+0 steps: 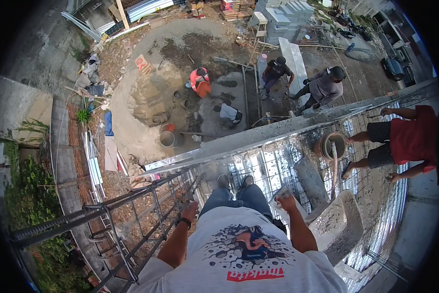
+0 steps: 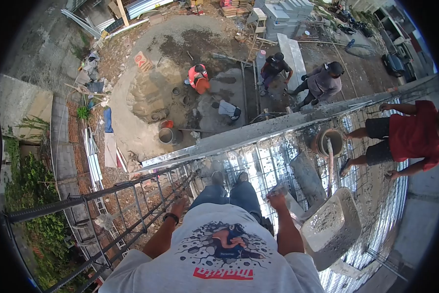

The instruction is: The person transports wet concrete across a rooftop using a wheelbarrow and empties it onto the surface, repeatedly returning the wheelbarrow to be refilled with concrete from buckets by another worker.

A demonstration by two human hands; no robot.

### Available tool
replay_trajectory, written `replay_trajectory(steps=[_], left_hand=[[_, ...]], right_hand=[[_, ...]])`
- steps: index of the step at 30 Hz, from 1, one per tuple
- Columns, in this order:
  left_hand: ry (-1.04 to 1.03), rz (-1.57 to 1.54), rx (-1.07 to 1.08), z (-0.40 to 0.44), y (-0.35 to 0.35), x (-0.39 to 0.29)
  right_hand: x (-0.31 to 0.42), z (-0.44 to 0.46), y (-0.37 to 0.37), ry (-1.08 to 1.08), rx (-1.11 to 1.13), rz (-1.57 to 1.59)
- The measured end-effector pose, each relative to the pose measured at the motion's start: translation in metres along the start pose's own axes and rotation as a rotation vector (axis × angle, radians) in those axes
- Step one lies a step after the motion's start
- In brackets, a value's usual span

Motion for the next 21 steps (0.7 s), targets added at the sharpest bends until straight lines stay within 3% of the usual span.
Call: replay_trajectory(steps=[7,10,12,15,18,21], left_hand=[[-0.045,0.037,0.005,0.014,-0.004,-0.006],[-0.065,-0.007,-0.007,0.023,-0.003,0.005],[-0.057,-0.025,0.001,0.025,-0.002,0.009],[-0.090,0.257,-0.046,-0.019,-0.007,-0.043],[-0.051,0.088,-0.021,0.024,-0.004,0.003],[-0.035,0.089,-0.003,0.021,-0.011,-0.007]], right_hand=[[0.003,-0.017,0.001,-0.022,0.006,0.055],[-0.041,0.012,-0.005,0.103,-0.026,-0.068],[-0.019,-0.008,-0.002,0.012,-0.010,0.007],[-0.006,-0.019,-0.002,-0.033,0.005,0.068],[-0.012,-0.009,-0.006,-0.034,0.015,0.051],[-0.006,-0.011,-0.006,-0.040,0.023,0.051]])
Point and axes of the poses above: each hand's wrist, its own z-axis towards the middle knuckle, its own y-axis out of the back of the hand, x = y × z, the point moved 4 cm from there along z, towards the middle knuckle, and after that the axes turned 3 degrees about -z, right-handed, at the moved point
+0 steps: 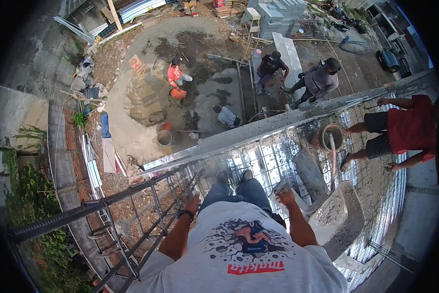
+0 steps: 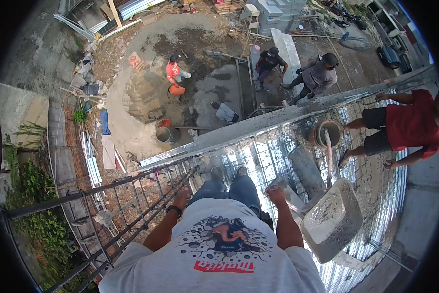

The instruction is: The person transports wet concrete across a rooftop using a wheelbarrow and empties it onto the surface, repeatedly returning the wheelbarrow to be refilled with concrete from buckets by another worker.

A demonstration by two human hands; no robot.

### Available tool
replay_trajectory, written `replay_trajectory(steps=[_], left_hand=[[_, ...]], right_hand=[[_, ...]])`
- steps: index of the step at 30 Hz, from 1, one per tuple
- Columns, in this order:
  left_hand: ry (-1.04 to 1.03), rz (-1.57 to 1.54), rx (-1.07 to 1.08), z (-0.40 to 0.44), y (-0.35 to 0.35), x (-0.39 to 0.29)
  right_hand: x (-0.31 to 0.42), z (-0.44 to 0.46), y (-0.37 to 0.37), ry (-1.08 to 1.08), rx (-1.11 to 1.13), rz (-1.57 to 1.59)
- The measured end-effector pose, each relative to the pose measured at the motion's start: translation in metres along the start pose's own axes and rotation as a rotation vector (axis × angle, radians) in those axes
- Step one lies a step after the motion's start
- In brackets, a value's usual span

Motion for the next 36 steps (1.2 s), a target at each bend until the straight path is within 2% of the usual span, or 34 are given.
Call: replay_trajectory(steps=[6,9,12,16,18,24,27,33,36], left_hand=[[-0.092,0.171,-0.046,0.009,-0.009,-0.020],[-0.224,0.385,-0.210,-0.022,-0.018,-0.067],[-0.185,0.324,-0.201,-0.023,-0.023,-0.072],[-0.286,0.403,-0.251,-0.022,-0.026,-0.071],[-0.341,0.430,-0.289,-0.004,-0.023,-0.053],[-0.281,0.442,-0.279,-0.016,-0.022,-0.066],[-0.200,0.345,-0.171,-0.020,-0.022,-0.070],[-0.194,0.399,-0.233,-0.011,-0.020,-0.060],[-0.273,0.383,-0.233,-0.012,-0.020,-0.060]], right_hand=[[-0.013,0.016,-0.002,0.046,-0.020,-0.099],[-0.024,0.026,-0.003,0.085,-0.040,-0.145],[-0.003,0.011,-0.001,0.058,-0.003,-0.082],[-0.012,0.019,-0.003,0.063,-0.034,-0.127],[0.009,-0.004,0.000,0.032,-0.004,0.006],[0.023,-0.017,0.001,0.009,0.014,0.043],[0.020,-0.011,0.000,0.035,0.009,0.009],[0.018,-0.009,-0.004,0.015,0.028,0.081],[0.026,-0.017,-0.004,0.005,0.021,0.089]])
Point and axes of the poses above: each hand's wrist, its own z-axis towards the middle knuckle, its own y-axis out of the back of the hand, x = y × z, the point moved 4 cm from there along z, towards the middle knuckle, and after that the axes turned 3 degrees about -z, right-handed, at the moved point
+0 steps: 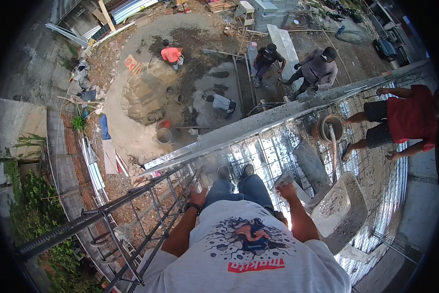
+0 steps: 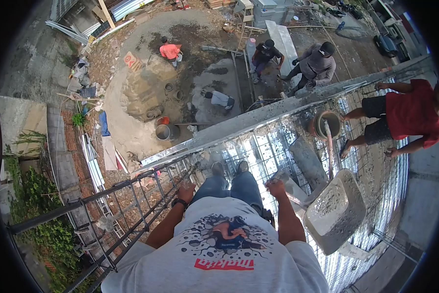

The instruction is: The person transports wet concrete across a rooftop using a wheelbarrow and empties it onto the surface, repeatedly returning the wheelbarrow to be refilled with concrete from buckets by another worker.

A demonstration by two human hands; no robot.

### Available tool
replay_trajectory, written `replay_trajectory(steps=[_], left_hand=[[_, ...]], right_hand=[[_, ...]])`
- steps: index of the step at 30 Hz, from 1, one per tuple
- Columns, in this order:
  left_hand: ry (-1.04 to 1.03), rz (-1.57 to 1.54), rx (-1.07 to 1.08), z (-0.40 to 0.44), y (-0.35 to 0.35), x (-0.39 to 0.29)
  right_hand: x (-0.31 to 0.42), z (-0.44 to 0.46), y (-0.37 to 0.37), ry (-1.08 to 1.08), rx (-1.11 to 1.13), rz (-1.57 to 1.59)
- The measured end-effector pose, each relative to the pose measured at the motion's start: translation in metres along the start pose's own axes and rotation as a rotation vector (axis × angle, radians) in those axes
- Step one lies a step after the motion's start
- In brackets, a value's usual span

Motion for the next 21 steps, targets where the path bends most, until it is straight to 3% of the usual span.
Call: replay_trajectory(steps=[21], left_hand=[[-0.014,-0.002,0.064,-0.002,0.003,-0.015]], right_hand=[[-0.009,-0.007,-0.002,-0.008,-0.011,-0.100]])
Point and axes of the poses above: each hand's wrist, its own z-axis towards the middle knuckle, its own y-axis out of the back of the hand, x = y × z, the point moved 4 cm from there along z, towards the middle knuckle, and after that the axes turned 3 degrees about -z, right-handed, at the moved point
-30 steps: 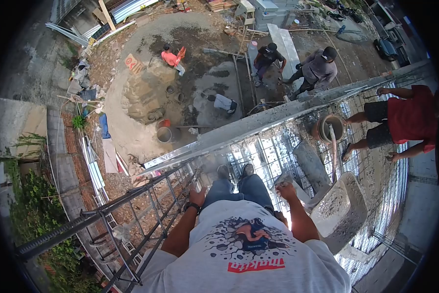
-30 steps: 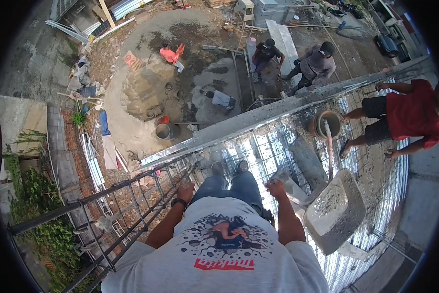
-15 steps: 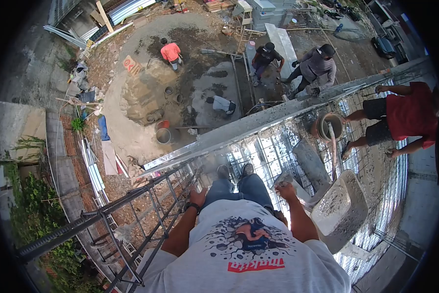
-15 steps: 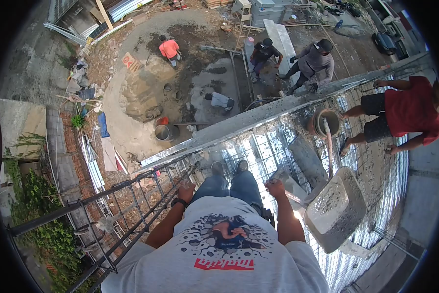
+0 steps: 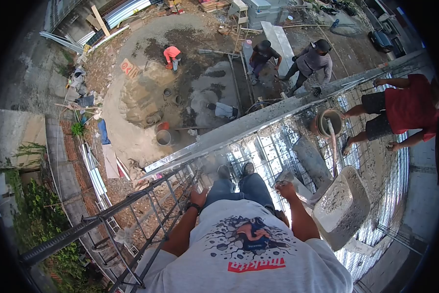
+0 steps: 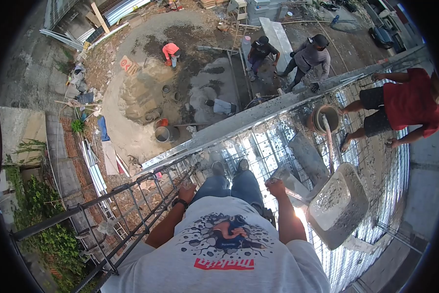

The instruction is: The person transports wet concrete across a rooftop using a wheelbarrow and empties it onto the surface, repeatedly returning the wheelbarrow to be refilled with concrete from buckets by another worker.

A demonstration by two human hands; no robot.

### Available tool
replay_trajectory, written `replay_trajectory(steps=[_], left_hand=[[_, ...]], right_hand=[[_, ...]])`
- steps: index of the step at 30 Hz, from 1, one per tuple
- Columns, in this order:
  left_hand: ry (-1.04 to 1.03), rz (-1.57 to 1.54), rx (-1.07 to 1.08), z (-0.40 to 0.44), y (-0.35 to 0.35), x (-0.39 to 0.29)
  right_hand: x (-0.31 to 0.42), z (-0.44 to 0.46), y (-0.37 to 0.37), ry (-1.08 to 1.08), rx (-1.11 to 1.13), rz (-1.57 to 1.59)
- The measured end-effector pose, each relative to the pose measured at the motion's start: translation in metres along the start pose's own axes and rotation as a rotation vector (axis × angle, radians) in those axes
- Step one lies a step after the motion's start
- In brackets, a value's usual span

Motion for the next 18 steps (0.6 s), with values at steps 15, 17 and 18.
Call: replay_trajectory(steps=[15,17,18], left_hand=[[0.050,0.037,0.014,0.002,0.000,0.005],[0.036,0.027,0.009,0.004,-0.002,0.008],[0.029,0.023,0.007,0.004,-0.001,0.008]], right_hand=[[0.022,-0.004,-0.003,0.049,-0.016,0.023],[0.024,-0.004,-0.003,0.060,-0.020,-0.015],[0.015,0.004,-0.005,0.070,-0.027,-0.044]])
Point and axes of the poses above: each hand's wrist, its own z-axis towards the middle knuckle, its own y-axis out of the back of the hand, x = y × z, the point moved 4 cm from there along z, towards the middle knuckle, and after that the axes turned 3 degrees about -z, right-handed, at the moved point
